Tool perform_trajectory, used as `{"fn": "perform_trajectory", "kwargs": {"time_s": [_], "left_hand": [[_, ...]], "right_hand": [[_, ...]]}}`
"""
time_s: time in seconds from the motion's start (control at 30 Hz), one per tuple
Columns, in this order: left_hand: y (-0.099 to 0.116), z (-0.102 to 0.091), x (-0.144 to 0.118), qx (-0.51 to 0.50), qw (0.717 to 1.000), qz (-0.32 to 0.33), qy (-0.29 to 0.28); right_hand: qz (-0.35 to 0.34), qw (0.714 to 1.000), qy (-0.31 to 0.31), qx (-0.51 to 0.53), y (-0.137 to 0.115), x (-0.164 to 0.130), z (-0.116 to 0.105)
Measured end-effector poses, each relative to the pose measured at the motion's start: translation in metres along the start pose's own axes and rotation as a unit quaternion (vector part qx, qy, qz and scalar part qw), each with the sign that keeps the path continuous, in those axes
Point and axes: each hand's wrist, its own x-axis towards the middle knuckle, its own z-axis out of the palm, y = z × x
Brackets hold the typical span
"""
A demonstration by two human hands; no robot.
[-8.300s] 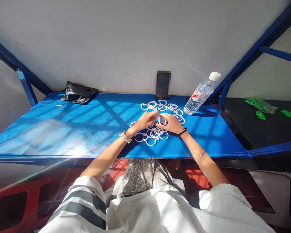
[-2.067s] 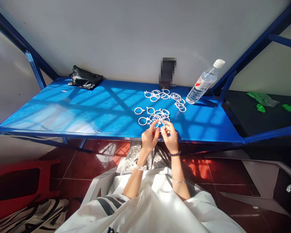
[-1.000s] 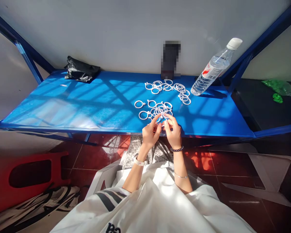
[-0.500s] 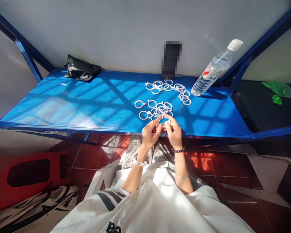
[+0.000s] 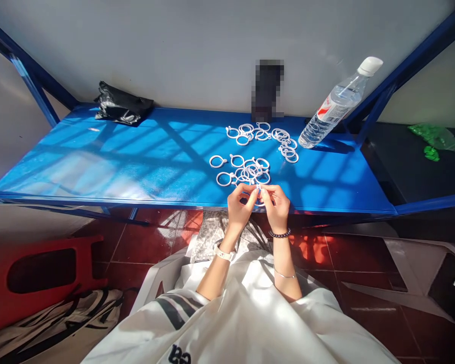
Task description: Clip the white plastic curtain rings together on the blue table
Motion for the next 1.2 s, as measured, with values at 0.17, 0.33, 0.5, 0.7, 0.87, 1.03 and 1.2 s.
{"fn": "perform_trajectory", "kwargs": {"time_s": [0.17, 0.33, 0.5, 0.7, 0.87, 1.03, 1.2], "left_hand": [[-0.002, -0.002, 0.000, -0.028, 0.999, -0.017, -0.015], [-0.009, -0.007, -0.001, -0.001, 1.000, -0.004, -0.006], [-0.010, -0.005, -0.002, 0.038, 0.999, 0.015, 0.013], [-0.006, -0.008, 0.000, 0.019, 1.000, 0.007, -0.003], [-0.006, -0.011, 0.002, -0.003, 0.999, 0.011, -0.036], [-0.007, -0.011, 0.001, 0.018, 0.998, 0.055, -0.027], [-0.010, -0.013, -0.001, 0.084, 0.986, 0.139, -0.032]], "right_hand": [[-0.011, 1.000, -0.008, 0.006, 0.001, -0.001, -0.001], [-0.045, 0.997, -0.037, -0.057, 0.000, -0.002, -0.003], [-0.081, 0.992, -0.050, -0.085, 0.000, -0.002, -0.005], [-0.066, 0.993, -0.062, -0.073, 0.003, -0.002, -0.007], [-0.049, 0.993, -0.080, -0.072, 0.000, -0.002, -0.005], [-0.066, 0.989, -0.081, -0.104, -0.010, 0.000, -0.001], [-0.089, 0.985, -0.067, -0.135, -0.011, 0.001, 0.000]]}}
